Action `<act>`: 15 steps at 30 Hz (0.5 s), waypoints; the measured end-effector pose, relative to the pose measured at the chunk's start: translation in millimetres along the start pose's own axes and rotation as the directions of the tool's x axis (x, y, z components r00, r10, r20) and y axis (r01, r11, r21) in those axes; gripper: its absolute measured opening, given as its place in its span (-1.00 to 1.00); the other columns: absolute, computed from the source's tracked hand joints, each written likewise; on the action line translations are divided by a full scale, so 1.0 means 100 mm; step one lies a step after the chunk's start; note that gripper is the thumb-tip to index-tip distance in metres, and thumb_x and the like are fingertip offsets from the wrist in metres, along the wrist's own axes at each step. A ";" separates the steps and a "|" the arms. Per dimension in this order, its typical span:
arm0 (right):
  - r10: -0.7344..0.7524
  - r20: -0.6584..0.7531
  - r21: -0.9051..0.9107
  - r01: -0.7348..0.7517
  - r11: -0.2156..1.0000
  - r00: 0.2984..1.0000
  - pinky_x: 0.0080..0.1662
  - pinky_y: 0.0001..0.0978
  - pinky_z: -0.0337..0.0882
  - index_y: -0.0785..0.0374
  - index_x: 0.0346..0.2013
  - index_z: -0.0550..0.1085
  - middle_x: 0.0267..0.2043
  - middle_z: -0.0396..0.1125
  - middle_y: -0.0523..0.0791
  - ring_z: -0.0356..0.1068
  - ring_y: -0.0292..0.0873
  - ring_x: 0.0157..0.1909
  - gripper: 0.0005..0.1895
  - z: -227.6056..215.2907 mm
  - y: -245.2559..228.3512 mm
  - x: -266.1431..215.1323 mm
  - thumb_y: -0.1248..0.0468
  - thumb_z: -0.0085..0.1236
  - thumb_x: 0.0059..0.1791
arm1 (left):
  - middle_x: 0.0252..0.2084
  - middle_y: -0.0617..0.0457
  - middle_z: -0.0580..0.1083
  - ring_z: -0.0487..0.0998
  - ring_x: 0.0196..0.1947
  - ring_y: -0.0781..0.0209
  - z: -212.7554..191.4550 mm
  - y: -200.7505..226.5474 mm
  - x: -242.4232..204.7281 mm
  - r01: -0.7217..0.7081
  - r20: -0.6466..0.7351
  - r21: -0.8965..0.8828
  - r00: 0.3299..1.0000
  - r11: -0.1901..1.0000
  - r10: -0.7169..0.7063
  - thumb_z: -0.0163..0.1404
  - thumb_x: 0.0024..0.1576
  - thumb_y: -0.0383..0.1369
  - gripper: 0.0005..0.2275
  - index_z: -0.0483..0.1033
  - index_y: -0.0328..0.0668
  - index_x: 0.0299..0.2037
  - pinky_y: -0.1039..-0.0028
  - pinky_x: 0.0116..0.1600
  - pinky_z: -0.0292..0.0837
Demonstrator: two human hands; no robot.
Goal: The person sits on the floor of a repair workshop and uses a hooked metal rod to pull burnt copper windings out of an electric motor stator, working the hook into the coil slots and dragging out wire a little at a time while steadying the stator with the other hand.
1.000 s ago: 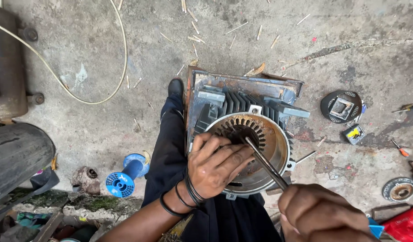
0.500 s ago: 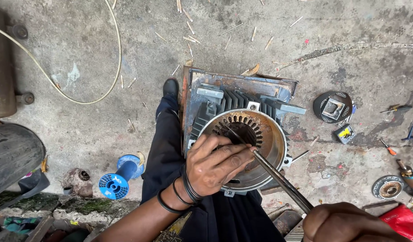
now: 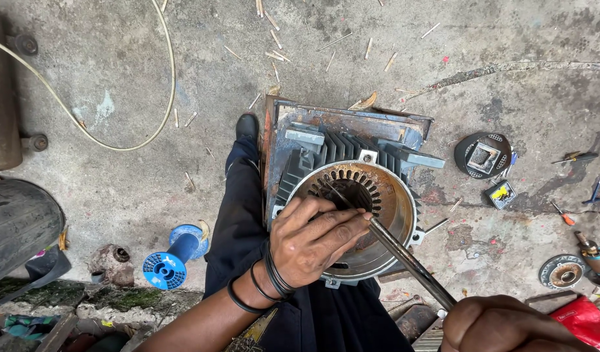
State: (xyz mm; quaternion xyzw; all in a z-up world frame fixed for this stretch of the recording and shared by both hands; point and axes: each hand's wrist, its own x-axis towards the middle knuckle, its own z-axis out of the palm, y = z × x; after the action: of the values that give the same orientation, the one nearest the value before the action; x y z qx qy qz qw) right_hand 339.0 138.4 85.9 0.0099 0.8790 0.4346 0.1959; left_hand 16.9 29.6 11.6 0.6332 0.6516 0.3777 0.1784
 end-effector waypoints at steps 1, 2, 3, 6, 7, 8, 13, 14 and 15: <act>0.005 0.009 -0.006 -0.005 1.000 1.000 -0.48 -0.07 0.39 0.39 -0.43 0.50 -0.63 0.41 0.26 0.33 0.13 -0.65 -0.69 -0.06 0.02 0.06 0.45 -0.19 0.10 | -0.14 0.15 0.65 0.47 -0.18 0.27 0.00 0.00 0.00 -0.003 -0.001 0.009 1.000 1.000 0.003 0.29 0.06 -0.41 -0.78 0.69 -0.11 -0.07 0.45 -0.12 0.33; 0.010 0.017 -0.012 -0.010 1.000 1.000 -0.47 -0.06 0.40 0.39 -0.43 0.50 -0.63 0.41 0.26 0.34 0.14 -0.64 -0.70 -0.12 0.04 0.13 0.46 -0.17 0.09 | -0.14 0.15 0.65 0.47 -0.18 0.27 0.00 0.01 0.01 -0.002 -0.001 0.010 1.000 1.000 0.002 0.29 0.06 -0.41 -0.78 0.69 -0.11 -0.07 0.45 -0.12 0.33; 0.016 0.027 -0.019 -0.016 1.000 1.000 -0.46 -0.06 0.41 0.38 -0.43 0.50 -0.62 0.41 0.26 0.35 0.14 -0.64 -0.71 -0.19 0.05 0.19 0.47 -0.16 0.09 | -0.14 0.16 0.65 0.47 -0.20 0.29 0.00 0.01 0.02 0.001 -0.007 0.010 1.000 1.000 -0.001 0.29 0.06 -0.42 -0.77 0.69 -0.12 -0.08 0.46 -0.13 0.34; 0.037 0.053 -0.040 -0.035 0.999 0.998 -0.45 -0.06 0.42 0.37 -0.42 0.50 -0.61 0.42 0.27 0.37 0.16 -0.62 -0.75 -0.39 0.07 0.39 0.50 -0.12 0.08 | -0.14 0.17 0.64 0.46 -0.22 0.31 -0.01 0.01 0.02 0.004 -0.014 0.013 1.000 1.000 -0.004 0.31 0.05 -0.43 -0.77 0.70 -0.12 -0.09 0.48 -0.13 0.33; 0.044 0.065 -0.048 -0.041 0.998 0.997 -0.44 -0.06 0.43 0.37 -0.41 0.50 -0.61 0.42 0.27 0.37 0.16 -0.62 -0.75 -0.46 0.07 0.45 0.51 -0.11 0.08 | -0.14 0.17 0.64 0.46 -0.22 0.32 0.00 0.01 0.02 0.005 -0.014 0.012 1.000 1.000 -0.004 0.31 0.04 -0.43 -0.78 0.70 -0.12 -0.09 0.48 -0.14 0.33; 0.051 0.077 -0.055 -0.047 0.997 0.996 -0.43 -0.06 0.43 0.36 -0.41 0.50 -0.61 0.42 0.27 0.38 0.17 -0.61 -0.76 -0.51 0.10 0.48 0.52 -0.10 0.07 | -0.14 0.17 0.64 0.46 -0.22 0.32 0.00 0.01 0.02 0.003 -0.013 0.010 1.000 1.000 -0.002 0.31 0.04 -0.43 -0.78 0.70 -0.12 -0.09 0.48 -0.14 0.33; 0.037 0.156 -0.090 -0.023 0.996 0.987 -0.42 -0.08 0.44 0.35 -0.34 0.48 -0.57 0.44 0.25 0.39 0.18 -0.60 -0.78 -0.69 -0.06 0.51 0.56 -0.11 0.11 | -0.11 0.16 0.63 0.46 -0.24 0.32 -0.02 0.01 0.02 0.006 0.010 0.017 1.000 1.000 -0.006 0.30 0.03 -0.43 -0.79 0.71 -0.12 -0.12 0.48 -0.14 0.33; 0.036 0.154 -0.090 -0.023 0.996 0.987 -0.42 -0.08 0.44 0.35 -0.34 0.48 -0.57 0.44 0.25 0.39 0.18 -0.60 -0.78 -0.68 -0.02 0.53 0.56 -0.11 0.11 | -0.11 0.16 0.63 0.46 -0.24 0.32 -0.02 0.01 0.03 0.007 0.010 0.018 1.000 1.000 -0.007 0.30 0.03 -0.43 -0.79 0.71 -0.12 -0.12 0.48 -0.14 0.33; 0.015 0.126 -0.076 -0.005 0.997 0.992 -0.43 -0.04 0.44 0.36 -0.37 0.50 -0.60 0.44 0.24 0.40 0.19 -0.61 -0.76 -0.68 0.02 0.55 0.55 -0.11 0.11 | -0.11 0.14 0.63 0.46 -0.25 0.31 -0.03 0.02 0.03 0.007 0.003 0.010 1.000 1.000 -0.007 0.30 0.03 -0.44 -0.79 0.70 -0.14 -0.12 0.48 -0.15 0.33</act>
State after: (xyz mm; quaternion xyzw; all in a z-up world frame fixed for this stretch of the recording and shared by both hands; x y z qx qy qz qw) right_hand 263.7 98.4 106.6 0.0342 0.8478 0.4669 0.2491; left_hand 15.8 32.0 15.3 0.6322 0.6555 0.3730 0.1777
